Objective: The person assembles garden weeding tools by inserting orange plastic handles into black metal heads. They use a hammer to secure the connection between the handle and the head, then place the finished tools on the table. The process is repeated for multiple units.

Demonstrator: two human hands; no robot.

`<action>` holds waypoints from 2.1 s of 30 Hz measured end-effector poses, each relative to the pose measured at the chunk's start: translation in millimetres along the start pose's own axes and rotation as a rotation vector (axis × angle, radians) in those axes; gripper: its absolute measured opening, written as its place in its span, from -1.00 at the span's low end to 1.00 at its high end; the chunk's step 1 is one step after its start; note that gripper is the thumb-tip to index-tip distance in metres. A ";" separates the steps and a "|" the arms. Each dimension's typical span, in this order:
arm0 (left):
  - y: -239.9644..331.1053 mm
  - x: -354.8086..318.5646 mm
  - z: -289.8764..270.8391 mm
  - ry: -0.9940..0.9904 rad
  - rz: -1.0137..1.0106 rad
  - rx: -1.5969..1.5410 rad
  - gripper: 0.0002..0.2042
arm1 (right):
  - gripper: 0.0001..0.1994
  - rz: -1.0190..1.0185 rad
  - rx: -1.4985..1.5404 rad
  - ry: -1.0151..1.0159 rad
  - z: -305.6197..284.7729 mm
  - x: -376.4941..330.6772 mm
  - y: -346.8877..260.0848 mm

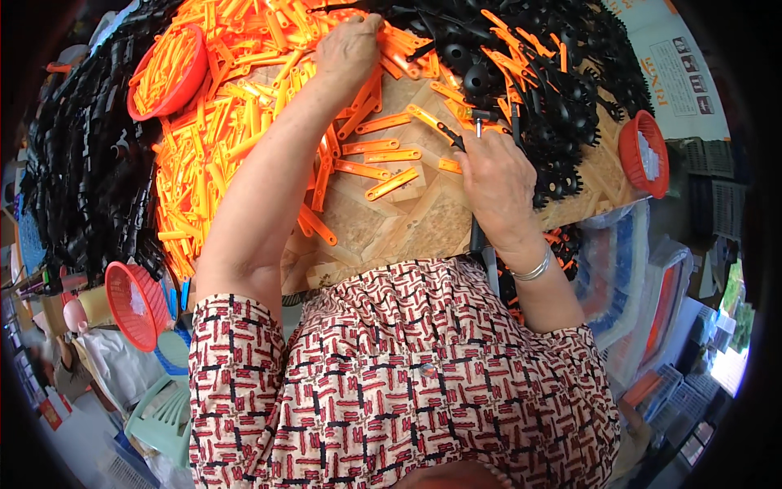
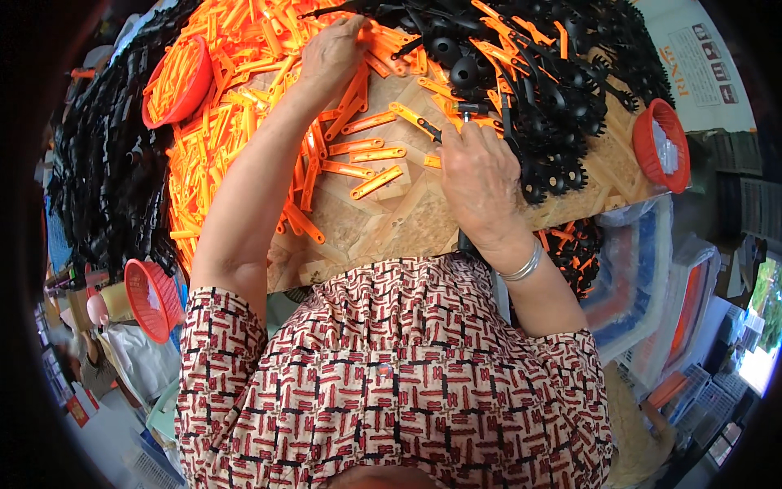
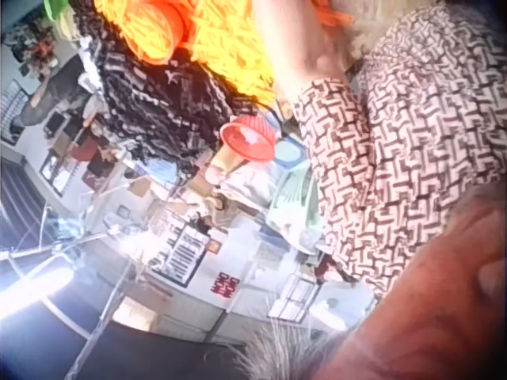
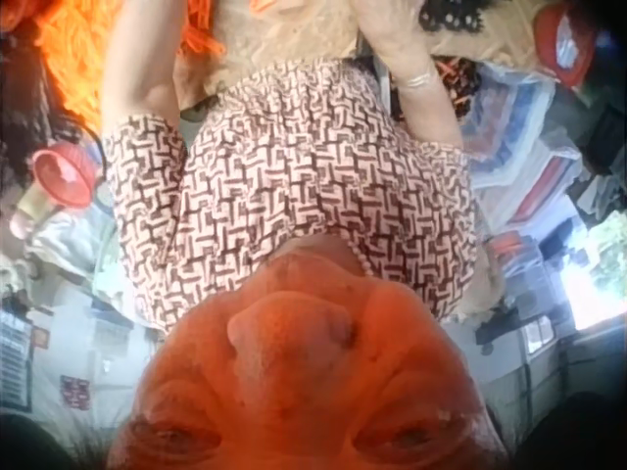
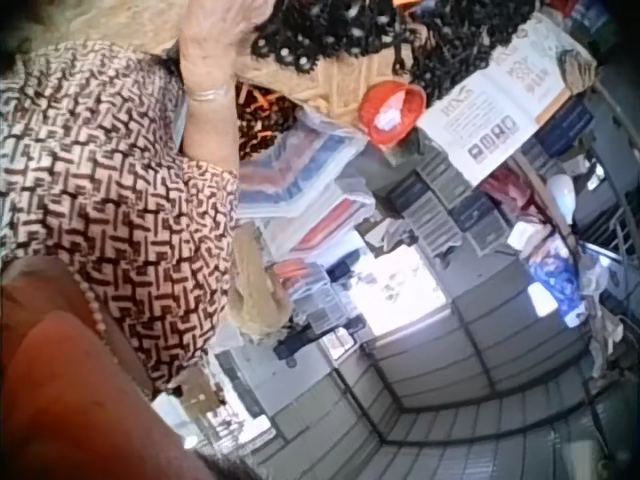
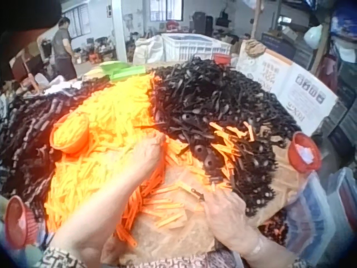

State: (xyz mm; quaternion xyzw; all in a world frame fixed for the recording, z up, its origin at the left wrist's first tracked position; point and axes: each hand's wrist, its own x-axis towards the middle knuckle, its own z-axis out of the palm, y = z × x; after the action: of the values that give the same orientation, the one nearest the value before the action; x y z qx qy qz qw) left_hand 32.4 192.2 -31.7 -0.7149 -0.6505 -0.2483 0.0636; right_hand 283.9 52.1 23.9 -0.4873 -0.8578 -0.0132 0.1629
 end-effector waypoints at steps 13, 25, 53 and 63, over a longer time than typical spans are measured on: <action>0.5 -100.1 -104.9 -0.242 -0.489 -1.285 -0.77 | -0.67 -0.058 0.562 0.078 2.8 27.4 -8.8; 24.9 -141.8 -122.2 -0.295 -0.624 -1.250 -0.70 | -0.78 0.444 1.560 -0.311 32.2 45.5 -24.4; 38.1 -156.1 -126.3 -0.526 -0.692 -1.756 -0.73 | -0.76 -0.108 1.306 -0.354 24.4 59.5 -11.5; 48.9 -164.7 -133.1 -0.371 -0.856 -1.620 -0.78 | -0.76 -0.081 -0.397 -0.076 29.3 200.6 75.9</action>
State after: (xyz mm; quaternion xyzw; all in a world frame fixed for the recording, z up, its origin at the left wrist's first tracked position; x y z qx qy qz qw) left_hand 38.2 -18.0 23.1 -0.2692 -0.4868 -0.5104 -0.6557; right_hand 245.1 264.1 44.5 -0.4750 -0.8629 -0.1701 0.0304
